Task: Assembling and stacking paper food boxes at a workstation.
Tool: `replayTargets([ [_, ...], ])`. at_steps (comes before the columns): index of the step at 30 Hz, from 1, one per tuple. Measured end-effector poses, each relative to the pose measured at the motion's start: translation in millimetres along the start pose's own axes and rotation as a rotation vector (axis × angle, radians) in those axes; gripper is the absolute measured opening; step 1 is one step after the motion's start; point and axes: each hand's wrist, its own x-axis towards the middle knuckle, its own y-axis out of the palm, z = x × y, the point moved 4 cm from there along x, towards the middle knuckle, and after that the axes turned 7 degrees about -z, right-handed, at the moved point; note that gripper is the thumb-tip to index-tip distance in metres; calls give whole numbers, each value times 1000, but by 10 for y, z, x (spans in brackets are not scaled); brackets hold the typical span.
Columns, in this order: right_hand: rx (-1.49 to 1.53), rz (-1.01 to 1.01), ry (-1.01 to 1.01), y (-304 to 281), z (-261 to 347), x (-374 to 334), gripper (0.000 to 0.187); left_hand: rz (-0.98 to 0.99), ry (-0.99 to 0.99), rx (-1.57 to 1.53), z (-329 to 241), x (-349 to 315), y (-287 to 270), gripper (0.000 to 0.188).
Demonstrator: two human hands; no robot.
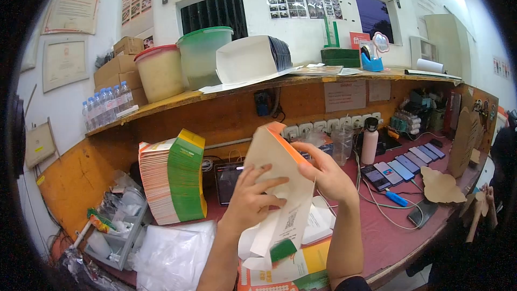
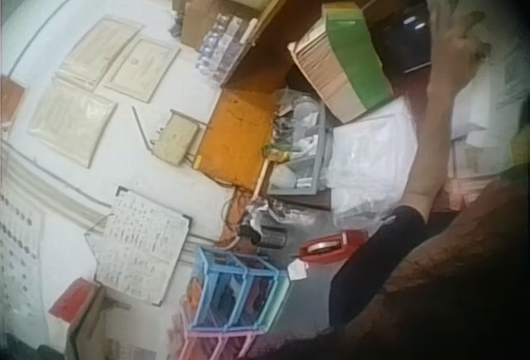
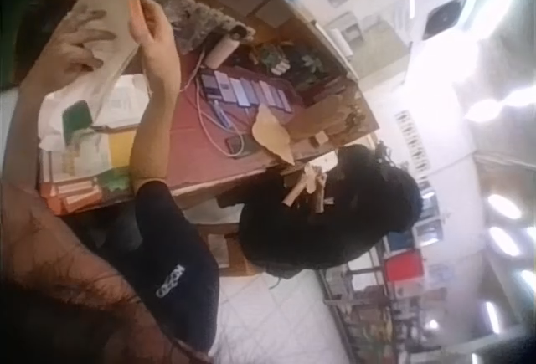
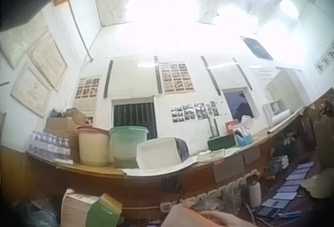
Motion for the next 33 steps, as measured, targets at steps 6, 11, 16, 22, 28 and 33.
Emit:
replayTargets([
  [6,-499,85,29,-49,29,-103,65,276,11,57,75,-133,399,38],
  [11,-611,120,-18,293,155,-81,60,1,-312,-486,147,-115,326,66],
  [16,-494,-40,-180,580,-2,-37,53,-239,-236,-128,66,0,232,77],
  [22,-367,-46,-148,665,50,-15,38,-342,-187,-79,131,-23,2,39],
  [28,-429,-250,-376,549,93,14,28,-239,-194,-291,98,20,-16,25],
  [33,-341,-248,-270,484,96,3,30,-201,-299,-348,129,6,-96,23],
])
